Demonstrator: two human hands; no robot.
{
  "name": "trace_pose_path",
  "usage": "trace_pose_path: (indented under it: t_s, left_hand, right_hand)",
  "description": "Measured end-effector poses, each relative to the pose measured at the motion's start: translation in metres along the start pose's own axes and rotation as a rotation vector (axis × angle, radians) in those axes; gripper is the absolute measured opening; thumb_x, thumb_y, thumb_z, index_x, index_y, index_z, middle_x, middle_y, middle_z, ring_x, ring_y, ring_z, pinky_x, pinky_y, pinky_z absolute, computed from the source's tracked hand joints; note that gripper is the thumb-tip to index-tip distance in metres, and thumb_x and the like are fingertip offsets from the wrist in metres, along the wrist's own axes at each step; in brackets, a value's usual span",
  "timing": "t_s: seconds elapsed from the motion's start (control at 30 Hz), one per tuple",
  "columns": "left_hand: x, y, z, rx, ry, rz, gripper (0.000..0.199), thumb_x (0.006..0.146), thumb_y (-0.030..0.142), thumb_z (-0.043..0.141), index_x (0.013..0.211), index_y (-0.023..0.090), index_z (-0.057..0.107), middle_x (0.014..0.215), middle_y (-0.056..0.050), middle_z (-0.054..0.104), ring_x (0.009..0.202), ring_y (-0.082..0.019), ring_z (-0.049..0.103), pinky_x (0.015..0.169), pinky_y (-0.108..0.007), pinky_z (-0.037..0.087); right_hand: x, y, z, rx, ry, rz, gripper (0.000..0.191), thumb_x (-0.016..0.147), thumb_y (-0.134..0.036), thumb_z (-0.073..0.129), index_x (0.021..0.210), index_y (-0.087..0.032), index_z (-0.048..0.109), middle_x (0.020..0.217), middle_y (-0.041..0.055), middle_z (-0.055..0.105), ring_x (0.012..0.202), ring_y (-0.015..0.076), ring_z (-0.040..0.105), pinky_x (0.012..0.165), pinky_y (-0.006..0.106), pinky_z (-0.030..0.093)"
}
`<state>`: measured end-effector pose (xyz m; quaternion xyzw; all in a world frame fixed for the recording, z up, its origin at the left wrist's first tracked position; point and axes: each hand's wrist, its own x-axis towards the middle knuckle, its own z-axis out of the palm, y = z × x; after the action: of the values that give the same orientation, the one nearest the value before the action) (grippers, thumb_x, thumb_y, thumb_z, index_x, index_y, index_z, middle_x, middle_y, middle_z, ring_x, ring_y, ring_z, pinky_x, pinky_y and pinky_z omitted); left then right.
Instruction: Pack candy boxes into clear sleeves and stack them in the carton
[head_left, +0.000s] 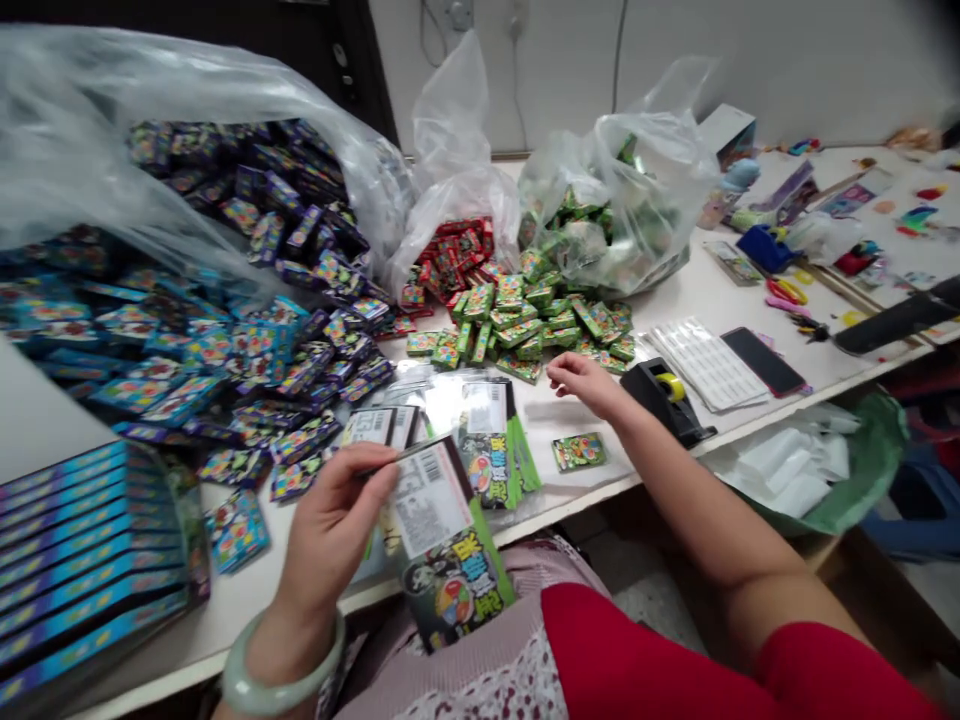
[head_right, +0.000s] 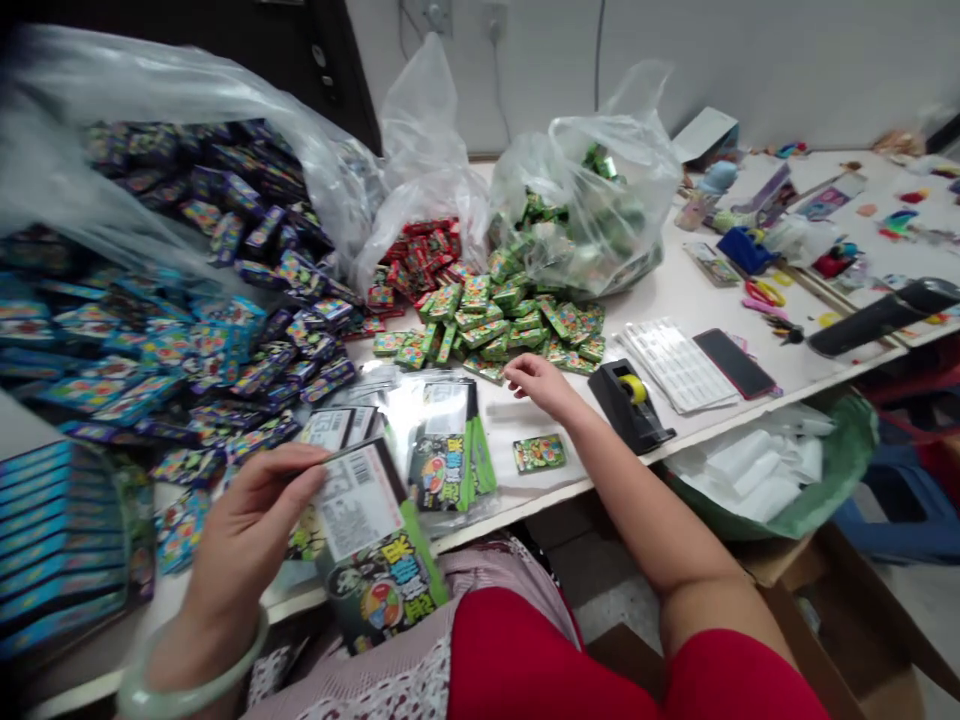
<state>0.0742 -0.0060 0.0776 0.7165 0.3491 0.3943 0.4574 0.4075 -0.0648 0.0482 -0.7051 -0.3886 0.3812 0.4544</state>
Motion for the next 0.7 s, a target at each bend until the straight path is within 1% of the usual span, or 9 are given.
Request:
trace_pose_path:
  t_s: [0.03, 0.1, 0.13, 0.23, 0.3, 0.37, 0.47, 0.6, 0.7]
  left_hand:
    - [0.0, 0.002, 0.001, -0.02, -0.017, 0.017, 0.005, 0.085, 0.023, 0.062, 0.09, 0.023, 0.064, 0.09, -0.001, 0.063, 0.087, -0.014, 0.059, 0.079, -0.025, 0.048]
    - [0.001, 0.007, 0.003, -0.063, -0.053, 0.045, 0.004, 0.086, 0.022, 0.061, 0.088, 0.023, 0.063, 0.087, -0.001, 0.062, 0.084, -0.013, 0.059, 0.075, -0.024, 0.048]
    - [0.001, 0.009, 0.003, -0.081, -0.07, 0.055, 0.003, 0.086, 0.021, 0.06, 0.088, 0.022, 0.063, 0.086, -0.001, 0.061, 0.083, -0.013, 0.058, 0.074, -0.024, 0.047]
    - [0.0, 0.014, 0.003, -0.102, -0.101, 0.067, 0.003, 0.088, 0.021, 0.058, 0.087, 0.022, 0.061, 0.084, -0.001, 0.06, 0.082, -0.013, 0.057, 0.072, -0.025, 0.045]
    - [-0.003, 0.016, 0.001, -0.099, -0.106, 0.062, 0.002, 0.088, 0.021, 0.058, 0.087, 0.022, 0.059, 0.084, 0.0, 0.058, 0.081, -0.012, 0.056, 0.072, -0.025, 0.044]
    - [-0.006, 0.017, 0.0, -0.107, -0.105, 0.055, 0.002, 0.089, 0.021, 0.057, 0.088, 0.022, 0.058, 0.084, 0.0, 0.057, 0.081, -0.012, 0.055, 0.072, -0.025, 0.043]
    - [-0.009, 0.017, -0.002, -0.132, -0.103, 0.044, 0.007, 0.091, 0.025, 0.054, 0.087, 0.021, 0.058, 0.084, 0.0, 0.056, 0.081, -0.013, 0.054, 0.072, -0.026, 0.043]
    - [-0.009, 0.016, -0.004, -0.133, -0.085, 0.029, 0.017, 0.094, 0.032, 0.049, 0.084, 0.02, 0.057, 0.081, -0.001, 0.056, 0.078, -0.014, 0.052, 0.07, -0.028, 0.043]
    - [-0.009, 0.015, -0.003, -0.145, -0.072, 0.03, 0.017, 0.093, 0.035, 0.051, 0.086, 0.02, 0.058, 0.081, -0.001, 0.058, 0.077, -0.014, 0.054, 0.069, -0.028, 0.044]
  right_hand:
    - [-0.007, -0.017, 0.006, 0.038, -0.048, -0.046, 0.021, 0.078, -0.038, 0.061, 0.077, -0.019, 0.052, 0.068, -0.0023, 0.054, 0.063, 0.0115, 0.054, 0.061, 0.026, 0.048]
    - [-0.022, -0.055, 0.022, 0.128, -0.246, -0.206, 0.02, 0.079, -0.035, 0.064, 0.08, -0.018, 0.055, 0.071, -0.0018, 0.055, 0.064, 0.0109, 0.053, 0.064, 0.026, 0.046]
    - [-0.029, -0.073, 0.031, 0.133, -0.354, -0.26, 0.017, 0.081, -0.033, 0.064, 0.082, -0.017, 0.056, 0.072, -0.0013, 0.056, 0.066, 0.0108, 0.053, 0.064, 0.025, 0.045]
    - [-0.046, -0.121, 0.061, 0.064, -0.635, -0.354, 0.012, 0.084, -0.027, 0.061, 0.081, -0.016, 0.057, 0.073, -0.0014, 0.057, 0.067, 0.0096, 0.051, 0.062, 0.023, 0.042]
    - [-0.05, -0.141, 0.078, -0.047, -0.736, -0.394, 0.01, 0.084, -0.024, 0.06, 0.08, -0.016, 0.057, 0.072, -0.0019, 0.057, 0.066, 0.0095, 0.05, 0.062, 0.023, 0.041]
    - [-0.048, -0.15, 0.091, -0.173, -0.771, -0.42, 0.008, 0.084, -0.021, 0.06, 0.079, -0.016, 0.057, 0.071, -0.002, 0.058, 0.065, 0.0098, 0.05, 0.061, 0.022, 0.041]
    - [-0.043, -0.153, 0.104, -0.311, -0.766, -0.432, 0.005, 0.082, -0.017, 0.059, 0.077, -0.017, 0.059, 0.071, -0.0021, 0.06, 0.065, 0.0103, 0.052, 0.061, 0.023, 0.041]
    - [-0.041, -0.153, 0.112, -0.405, -0.72, -0.435, 0.007, 0.08, -0.016, 0.059, 0.074, -0.018, 0.06, 0.067, -0.0035, 0.059, 0.062, 0.0105, 0.052, 0.062, 0.024, 0.04]
    - [-0.042, -0.153, 0.114, -0.42, -0.701, -0.434, 0.009, 0.079, -0.015, 0.06, 0.071, -0.019, 0.059, 0.065, -0.0039, 0.058, 0.061, 0.0104, 0.051, 0.062, 0.024, 0.039]
